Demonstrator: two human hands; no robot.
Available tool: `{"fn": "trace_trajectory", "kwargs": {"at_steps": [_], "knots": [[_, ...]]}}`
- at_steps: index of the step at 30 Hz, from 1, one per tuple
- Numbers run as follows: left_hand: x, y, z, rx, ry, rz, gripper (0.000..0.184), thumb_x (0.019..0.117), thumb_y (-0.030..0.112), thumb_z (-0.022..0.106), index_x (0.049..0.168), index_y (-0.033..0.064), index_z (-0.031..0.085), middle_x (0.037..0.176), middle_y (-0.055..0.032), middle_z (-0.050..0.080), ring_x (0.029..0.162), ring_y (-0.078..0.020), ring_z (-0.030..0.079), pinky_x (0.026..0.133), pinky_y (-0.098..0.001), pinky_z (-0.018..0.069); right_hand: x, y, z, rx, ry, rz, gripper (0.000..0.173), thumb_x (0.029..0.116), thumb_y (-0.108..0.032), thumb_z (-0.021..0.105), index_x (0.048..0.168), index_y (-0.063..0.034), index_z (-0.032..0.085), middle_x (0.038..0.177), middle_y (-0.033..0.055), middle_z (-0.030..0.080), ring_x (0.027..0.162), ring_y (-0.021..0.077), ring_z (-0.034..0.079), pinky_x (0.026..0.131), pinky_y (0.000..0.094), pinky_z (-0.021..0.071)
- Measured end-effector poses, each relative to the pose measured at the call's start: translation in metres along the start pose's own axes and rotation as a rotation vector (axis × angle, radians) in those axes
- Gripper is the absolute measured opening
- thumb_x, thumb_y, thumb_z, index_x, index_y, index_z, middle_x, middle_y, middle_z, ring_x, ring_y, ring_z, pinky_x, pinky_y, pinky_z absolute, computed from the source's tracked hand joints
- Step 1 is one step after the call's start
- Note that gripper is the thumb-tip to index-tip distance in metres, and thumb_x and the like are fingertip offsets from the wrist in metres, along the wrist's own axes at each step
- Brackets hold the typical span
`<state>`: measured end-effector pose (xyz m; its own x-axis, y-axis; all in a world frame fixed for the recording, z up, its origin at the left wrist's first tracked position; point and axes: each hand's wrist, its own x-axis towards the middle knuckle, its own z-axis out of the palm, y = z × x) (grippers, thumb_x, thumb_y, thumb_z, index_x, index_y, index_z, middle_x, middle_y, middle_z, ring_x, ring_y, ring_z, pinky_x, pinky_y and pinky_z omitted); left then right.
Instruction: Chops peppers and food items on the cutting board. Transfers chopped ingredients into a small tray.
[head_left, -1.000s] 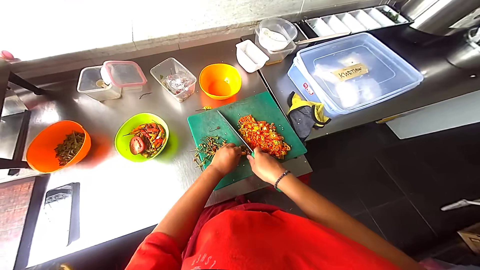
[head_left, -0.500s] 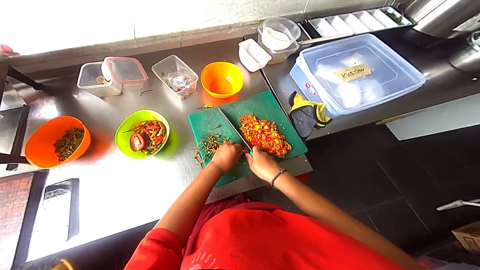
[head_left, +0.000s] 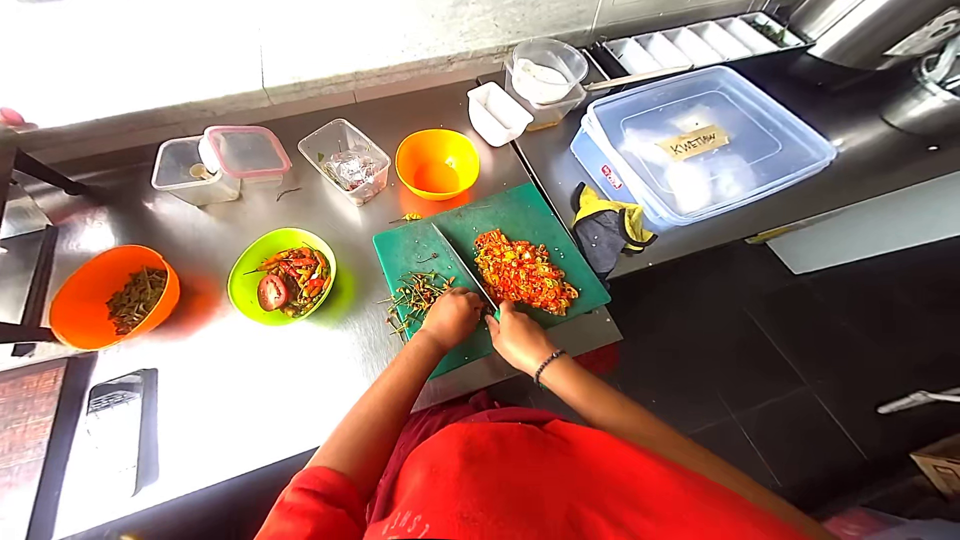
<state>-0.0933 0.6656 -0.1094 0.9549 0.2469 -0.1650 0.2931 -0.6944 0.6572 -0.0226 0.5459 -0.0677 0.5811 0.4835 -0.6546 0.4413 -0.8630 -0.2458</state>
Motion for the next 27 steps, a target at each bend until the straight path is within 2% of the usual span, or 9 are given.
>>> {"fn": "trace_trajectory", "kwargs": {"at_steps": [4,10,14,16,18,20,22,25,27], "knots": [[0.002,0.003,-0.006,0.005,-0.038,-0.055,0.02,0.1001,0.005,0.058,0.109,-0.0041,0.074,0.117,-0.0219,0.071,0.119,-0.0353,0.065,0.107,-0.0474,0.0477,-0.007,0.0,-0.014,0.017,-0.044,-0.017,0.045,0.1121,-0.035,0.041,0.136,0.0029,0.048,0.116,0.0242,0.067,0.111,0.0364,0.068,0.095,0.0504,0.0541],[0.0,0.001,-0.003,0.008,-0.019,-0.035,0.02,0.1,0.004,0.058,0.108,-0.0052,0.074,0.115,-0.0225,0.072,0.117,-0.0359,0.066,0.106,-0.047,0.0481,0.002,0.0,-0.002,0.04,-0.013,-0.025,0.045,0.1119,-0.034,0.043,0.137,0.0028,0.048,0.119,0.0249,0.067,0.116,0.0383,0.067,0.098,0.0521,0.0532],[0.0,-0.001,-0.002,0.012,0.014,-0.024,0.019,0.099,0.004,0.059,0.106,-0.0047,0.075,0.111,-0.0221,0.073,0.113,-0.0359,0.068,0.104,-0.0466,0.0495,-0.005,0.004,-0.014,0.069,-0.085,-0.022,0.043,0.1122,-0.036,0.041,0.133,0.0007,0.048,0.105,0.0211,0.065,0.09,0.0311,0.069,0.081,0.0439,0.0557],[0.0,-0.001,0.0,0.007,0.028,-0.013,0.018,0.0984,0.003,0.06,0.105,-0.0053,0.075,0.11,-0.0227,0.073,0.112,-0.0362,0.068,0.103,-0.0466,0.0497,-0.004,0.006,-0.011,0.085,-0.096,-0.012,0.043,0.1122,-0.038,0.04,0.131,0.0005,0.048,0.102,0.0196,0.063,0.084,0.0287,0.068,0.078,0.0416,0.0556],[-0.001,0.0,0.0,0.009,0.036,-0.016,0.019,0.0987,0.003,0.059,0.104,-0.0059,0.074,0.111,-0.0229,0.072,0.113,-0.036,0.068,0.104,-0.0463,0.0498,0.0,0.005,-0.005,0.091,-0.07,-0.023,0.043,0.1121,-0.036,0.041,0.132,0.001,0.048,0.106,0.0203,0.065,0.094,0.0302,0.069,0.084,0.0437,0.0554],[-0.004,0.002,0.0,0.013,0.037,-0.016,0.018,0.0989,0.002,0.059,0.104,-0.0063,0.074,0.112,-0.0233,0.072,0.113,-0.0363,0.068,0.104,-0.047,0.0499,0.005,0.002,0.0,0.1,-0.039,-0.031,0.044,0.1115,-0.034,0.044,0.135,0.0029,0.049,0.117,0.0233,0.067,0.114,0.0352,0.068,0.098,0.0492,0.0532],[-0.008,0.004,-0.003,0.029,0.052,0.01,0.017,0.0994,0.002,0.059,0.105,-0.0057,0.074,0.111,-0.0233,0.072,0.112,-0.0373,0.068,0.103,-0.0487,0.0506,0.004,0.002,-0.003,0.091,-0.037,-0.038,0.045,0.1116,-0.035,0.043,0.135,0.0021,0.049,0.118,0.0232,0.068,0.115,0.0354,0.068,0.098,0.0494,0.053],[-0.017,-0.005,-0.02,0.027,0.134,0.029,0.018,0.1004,0.003,0.06,0.109,-0.0049,0.074,0.111,-0.0227,0.072,0.113,-0.0384,0.067,0.104,-0.0505,0.05,-0.001,0.015,-0.01,0.214,-0.036,-0.073,0.045,0.1122,-0.038,0.042,0.132,0.0016,0.049,0.103,0.0211,0.063,0.085,0.0303,0.067,0.08,0.0445,0.0551],[-0.024,-0.016,-0.039,0.034,0.191,-0.015,0.021,0.1017,0.004,0.058,0.113,-0.0051,0.073,0.117,-0.0224,0.072,0.118,-0.0382,0.066,0.108,-0.0504,0.0479,-0.008,0.022,-0.015,0.272,-0.036,-0.092,0.043,0.1124,-0.037,0.041,0.132,0.0012,0.048,0.1,0.0198,0.062,0.079,0.0285,0.066,0.077,0.0432,0.0546]]}}
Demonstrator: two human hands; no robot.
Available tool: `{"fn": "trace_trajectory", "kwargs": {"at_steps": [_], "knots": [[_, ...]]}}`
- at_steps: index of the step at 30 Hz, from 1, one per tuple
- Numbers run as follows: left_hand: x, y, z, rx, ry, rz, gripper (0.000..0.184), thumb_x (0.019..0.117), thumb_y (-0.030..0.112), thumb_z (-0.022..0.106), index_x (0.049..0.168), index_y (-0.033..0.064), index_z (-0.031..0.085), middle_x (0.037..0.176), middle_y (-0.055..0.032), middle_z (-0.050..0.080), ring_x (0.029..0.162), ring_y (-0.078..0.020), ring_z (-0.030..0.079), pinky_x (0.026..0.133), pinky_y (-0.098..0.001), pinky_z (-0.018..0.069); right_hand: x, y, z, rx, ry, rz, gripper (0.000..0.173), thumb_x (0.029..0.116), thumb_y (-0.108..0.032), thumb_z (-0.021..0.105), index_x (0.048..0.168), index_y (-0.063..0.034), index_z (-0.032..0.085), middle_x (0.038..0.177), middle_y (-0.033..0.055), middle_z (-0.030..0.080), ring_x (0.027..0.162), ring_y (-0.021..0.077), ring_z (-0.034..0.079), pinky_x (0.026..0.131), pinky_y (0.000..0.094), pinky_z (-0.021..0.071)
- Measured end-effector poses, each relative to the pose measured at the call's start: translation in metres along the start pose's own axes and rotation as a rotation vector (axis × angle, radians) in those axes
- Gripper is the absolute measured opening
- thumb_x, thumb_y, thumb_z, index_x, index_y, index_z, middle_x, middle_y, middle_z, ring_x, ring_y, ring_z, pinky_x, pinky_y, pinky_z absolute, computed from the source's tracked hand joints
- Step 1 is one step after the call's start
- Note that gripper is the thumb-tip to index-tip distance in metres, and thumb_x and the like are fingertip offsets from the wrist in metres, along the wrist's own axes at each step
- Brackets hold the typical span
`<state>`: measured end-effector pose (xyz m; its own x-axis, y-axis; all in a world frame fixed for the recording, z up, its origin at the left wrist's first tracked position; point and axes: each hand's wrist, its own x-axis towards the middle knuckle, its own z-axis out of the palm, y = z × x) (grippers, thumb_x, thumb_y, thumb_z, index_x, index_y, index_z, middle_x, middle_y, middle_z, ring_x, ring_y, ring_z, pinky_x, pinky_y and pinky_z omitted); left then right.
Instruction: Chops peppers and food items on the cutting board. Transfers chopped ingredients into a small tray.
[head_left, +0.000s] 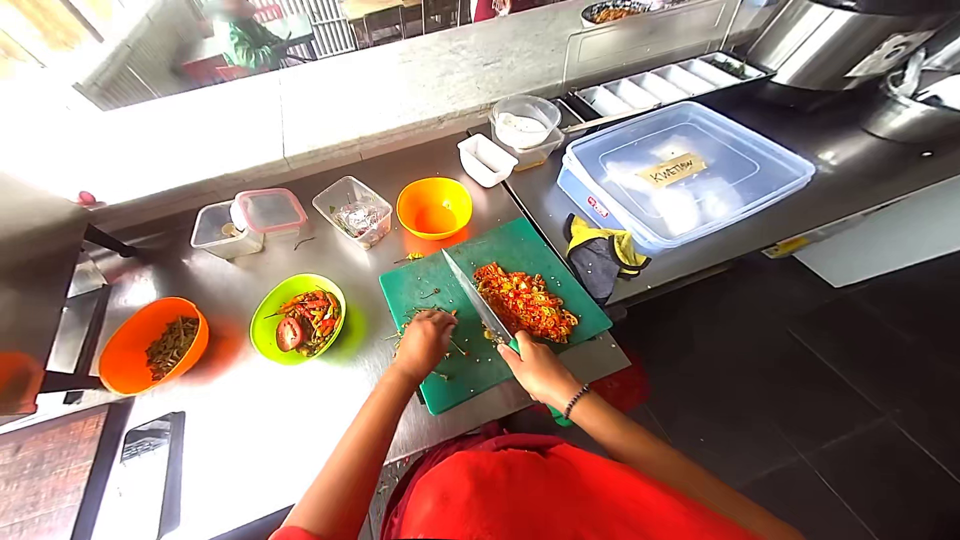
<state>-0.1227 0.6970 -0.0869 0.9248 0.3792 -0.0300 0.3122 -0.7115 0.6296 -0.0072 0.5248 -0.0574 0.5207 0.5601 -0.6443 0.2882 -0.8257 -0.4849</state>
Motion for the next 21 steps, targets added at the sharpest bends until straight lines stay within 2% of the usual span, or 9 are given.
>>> {"fn": "trace_trajectory", "kwargs": {"at_steps": [3,6,8,11,13,15,18,20,21], "knots": [[0.001,-0.022,-0.02,0.073,-0.006,-0.097,0.023,0.1014,0.003,0.057,0.116,-0.0037,0.073,0.124,-0.0227,0.068,0.124,-0.0388,0.061,0.111,-0.0497,0.0441,-0.01,0.006,0.003,-0.017,-0.077,0.007,0.044,0.1124,-0.039,0.04,0.133,-0.0003,0.048,0.1,0.0182,0.061,0.08,0.0275,0.065,0.077,0.0427,0.0542],[0.005,-0.032,-0.031,0.123,0.057,-0.109,0.024,0.0975,0.002,0.06,0.117,0.0002,0.073,0.134,-0.0242,0.062,0.128,-0.0437,0.055,0.109,-0.056,0.0429,-0.007,0.017,0.015,-0.036,-0.108,0.001,0.046,0.1122,-0.039,0.04,0.133,0.0004,0.049,0.105,0.0205,0.063,0.088,0.0309,0.067,0.083,0.0461,0.0538],[0.005,-0.034,-0.031,0.125,0.176,-0.045,0.021,0.0931,-0.006,0.059,0.105,0.0008,0.075,0.129,-0.0248,0.063,0.125,-0.0464,0.056,0.104,-0.0614,0.0434,-0.005,0.025,0.018,-0.027,-0.092,0.002,0.047,0.1122,-0.039,0.04,0.134,0.0011,0.048,0.106,0.0212,0.063,0.09,0.0319,0.067,0.085,0.047,0.0533],[0.006,-0.039,-0.024,0.15,0.331,0.103,0.021,0.0829,-0.016,0.061,0.08,0.0012,0.073,0.112,-0.0214,0.069,0.114,-0.0449,0.062,0.099,-0.0643,0.0444,-0.01,0.031,0.014,-0.016,-0.046,-0.005,0.046,0.1121,-0.039,0.041,0.133,0.0021,0.049,0.104,0.0213,0.064,0.09,0.0316,0.067,0.085,0.0465,0.0532],[0.01,-0.038,-0.023,0.165,0.346,0.155,0.018,0.0804,-0.015,0.066,0.074,0.0012,0.071,0.107,-0.0203,0.071,0.112,-0.0438,0.063,0.098,-0.0642,0.0449,-0.015,0.035,0.01,-0.031,-0.047,-0.032,0.045,0.1118,-0.037,0.042,0.131,0.003,0.05,0.105,0.0218,0.064,0.096,0.0326,0.066,0.089,0.0474,0.0518],[0.014,-0.037,-0.024,0.173,0.313,0.166,0.017,0.0808,-0.013,0.067,0.072,0.0009,0.07,0.107,-0.0199,0.071,0.112,-0.0432,0.063,0.099,-0.0637,0.0441,-0.019,0.044,0.011,-0.064,-0.083,-0.036,0.048,0.1114,-0.037,0.044,0.133,0.0053,0.05,0.111,0.0249,0.065,0.107,0.0358,0.065,0.096,0.0497,0.05],[0.023,-0.034,-0.029,0.168,0.268,0.164,0.017,0.0834,-0.009,0.067,0.074,0.003,0.073,0.111,-0.0181,0.071,0.116,-0.0417,0.062,0.103,-0.0631,0.0416,-0.016,0.066,0.017,-0.073,-0.087,-0.041,0.05,0.111,-0.036,0.045,0.135,0.0076,0.05,0.113,0.0273,0.066,0.109,0.0382,0.066,0.097,0.0513,0.0499],[0.032,-0.036,-0.036,0.167,0.206,0.15,0.02,0.0885,-0.006,0.063,0.089,0.0054,0.08,0.12,-0.0182,0.071,0.122,-0.0422,0.06,0.108,-0.0638,0.0382,-0.019,0.073,0.013,-0.026,-0.058,-0.042,0.049,0.1109,-0.036,0.045,0.133,0.0071,0.05,0.109,0.0259,0.065,0.104,0.0368,0.066,0.094,0.0502,0.0506],[0.037,-0.035,-0.041,0.168,0.139,0.115,0.025,0.0922,-0.002,0.059,0.102,0.0058,0.081,0.127,-0.0187,0.068,0.127,-0.0422,0.057,0.111,-0.0635,0.0356,-0.021,0.076,0.01,0.014,-0.032,-0.046,0.048,0.1106,-0.037,0.046,0.131,0.0061,0.051,0.105,0.0241,0.065,0.098,0.0347,0.066,0.091,0.0489,0.0514]]}}
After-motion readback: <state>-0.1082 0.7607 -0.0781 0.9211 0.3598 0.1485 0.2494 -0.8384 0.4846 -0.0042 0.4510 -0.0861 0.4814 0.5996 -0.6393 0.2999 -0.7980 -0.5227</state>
